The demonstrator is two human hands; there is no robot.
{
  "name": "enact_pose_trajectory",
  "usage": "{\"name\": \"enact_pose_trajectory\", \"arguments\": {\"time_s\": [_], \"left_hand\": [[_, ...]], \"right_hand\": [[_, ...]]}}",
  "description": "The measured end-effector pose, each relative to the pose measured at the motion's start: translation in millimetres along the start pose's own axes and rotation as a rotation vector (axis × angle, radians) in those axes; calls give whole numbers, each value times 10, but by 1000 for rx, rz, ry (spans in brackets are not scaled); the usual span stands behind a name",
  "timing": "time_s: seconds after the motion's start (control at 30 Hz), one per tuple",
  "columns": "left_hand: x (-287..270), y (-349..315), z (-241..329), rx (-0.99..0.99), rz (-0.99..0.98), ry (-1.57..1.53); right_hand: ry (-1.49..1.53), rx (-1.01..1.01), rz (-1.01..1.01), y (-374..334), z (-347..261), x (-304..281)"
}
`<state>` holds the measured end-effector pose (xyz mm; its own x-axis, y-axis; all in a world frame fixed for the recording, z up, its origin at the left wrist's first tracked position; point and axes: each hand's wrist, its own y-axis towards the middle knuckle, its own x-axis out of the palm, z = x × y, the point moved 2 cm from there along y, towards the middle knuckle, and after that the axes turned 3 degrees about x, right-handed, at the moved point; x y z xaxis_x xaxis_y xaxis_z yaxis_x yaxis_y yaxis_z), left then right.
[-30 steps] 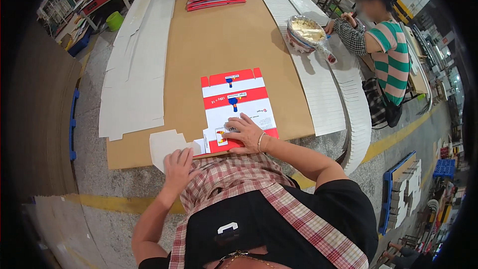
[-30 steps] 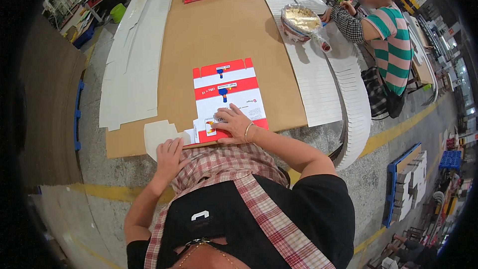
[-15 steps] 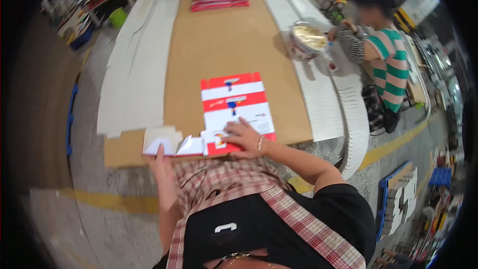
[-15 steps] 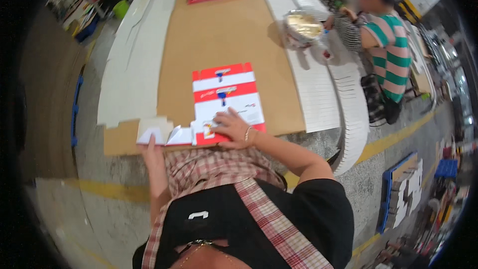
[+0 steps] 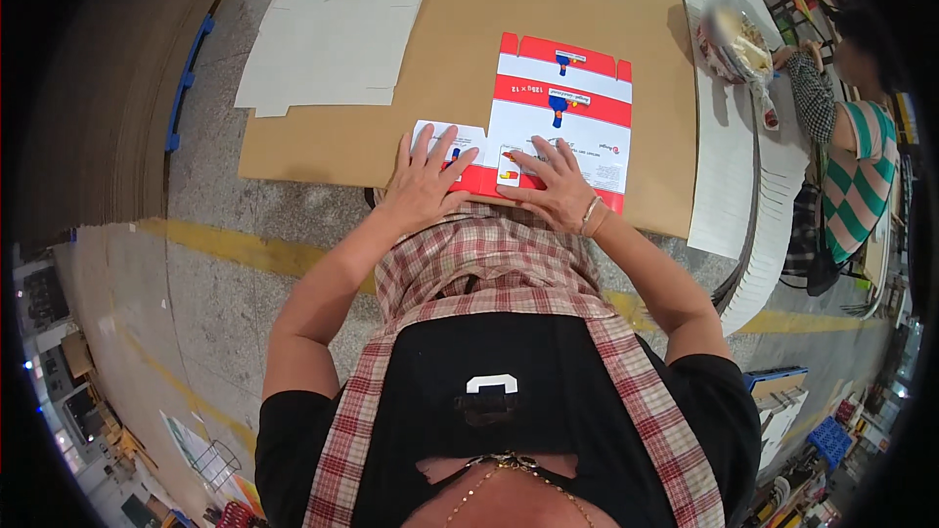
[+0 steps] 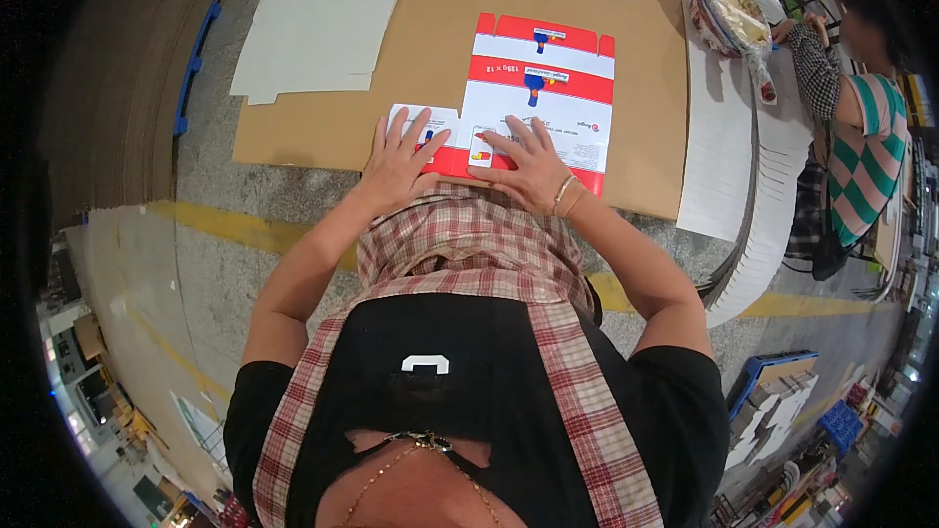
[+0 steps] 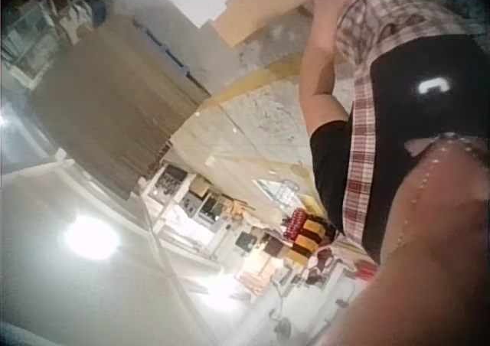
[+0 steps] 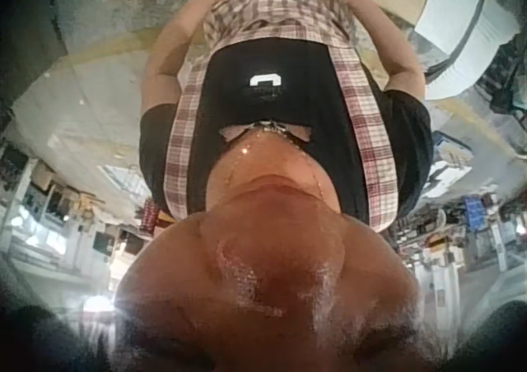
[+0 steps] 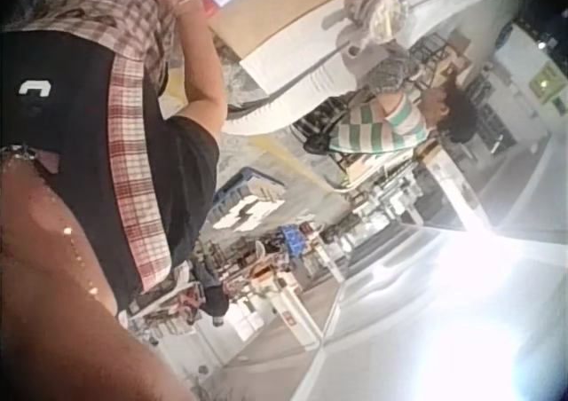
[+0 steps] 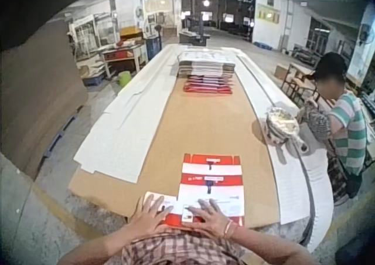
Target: The person repeatedly picks up flat white cardboard pieces from a stack on a table and folds them into small rectangular boxes. The person places each completed box onto a growing pile of finished items.
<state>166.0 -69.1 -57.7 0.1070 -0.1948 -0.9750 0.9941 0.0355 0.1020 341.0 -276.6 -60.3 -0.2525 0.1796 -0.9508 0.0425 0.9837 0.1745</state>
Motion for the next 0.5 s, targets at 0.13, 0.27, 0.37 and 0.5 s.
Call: {"name": "enact_pose_trajectory", "arguments": {"time_s": [0.13,0.27,0.37,0.5], "left_hand": [[98,44,-1,-99,11,45],[99,91,53,-135,-1,103],[28,99,103,-156,10,62],[6,158,208,-248,13,64]], "right_hand": [[52,12,-13,11,-20,-57],[52,9,-19,2,-6,-33],[22,30,-30,-12,6,21],[51,86,-52,28,-35,3]]}}
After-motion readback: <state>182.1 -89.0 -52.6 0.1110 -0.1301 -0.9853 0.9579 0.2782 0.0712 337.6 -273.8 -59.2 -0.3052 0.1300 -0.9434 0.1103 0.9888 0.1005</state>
